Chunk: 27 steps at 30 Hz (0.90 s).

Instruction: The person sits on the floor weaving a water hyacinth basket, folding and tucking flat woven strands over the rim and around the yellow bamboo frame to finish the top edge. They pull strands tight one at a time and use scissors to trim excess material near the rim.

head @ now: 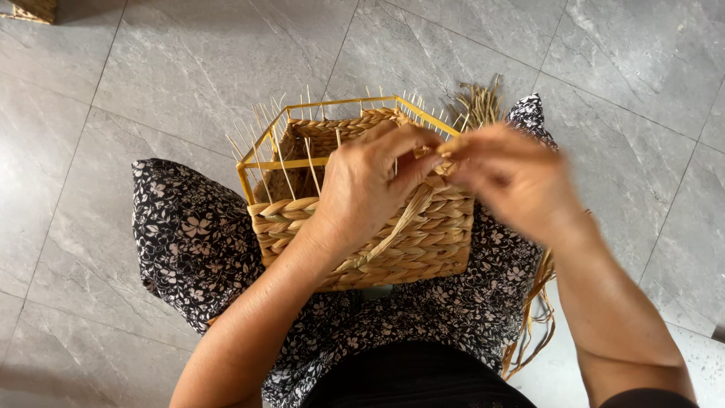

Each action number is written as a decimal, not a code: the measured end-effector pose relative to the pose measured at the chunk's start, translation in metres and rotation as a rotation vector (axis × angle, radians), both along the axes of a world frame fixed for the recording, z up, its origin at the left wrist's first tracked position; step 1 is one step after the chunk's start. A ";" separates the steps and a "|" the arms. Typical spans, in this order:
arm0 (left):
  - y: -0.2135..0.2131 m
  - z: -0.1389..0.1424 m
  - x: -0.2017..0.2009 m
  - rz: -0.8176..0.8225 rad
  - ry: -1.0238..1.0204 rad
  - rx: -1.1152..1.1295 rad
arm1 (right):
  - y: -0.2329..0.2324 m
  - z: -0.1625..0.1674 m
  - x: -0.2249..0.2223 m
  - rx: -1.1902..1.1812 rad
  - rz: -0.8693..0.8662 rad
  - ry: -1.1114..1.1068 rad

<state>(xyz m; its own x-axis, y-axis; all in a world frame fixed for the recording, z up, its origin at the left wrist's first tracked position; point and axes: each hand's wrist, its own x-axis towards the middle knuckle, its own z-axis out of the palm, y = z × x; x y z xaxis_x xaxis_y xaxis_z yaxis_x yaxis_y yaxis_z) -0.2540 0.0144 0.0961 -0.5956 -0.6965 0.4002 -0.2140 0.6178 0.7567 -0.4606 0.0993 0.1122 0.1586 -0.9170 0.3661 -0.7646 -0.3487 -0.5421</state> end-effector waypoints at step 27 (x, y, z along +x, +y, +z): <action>0.019 -0.026 0.011 0.114 -0.192 -0.088 | -0.122 -0.050 -0.030 1.028 0.262 -0.200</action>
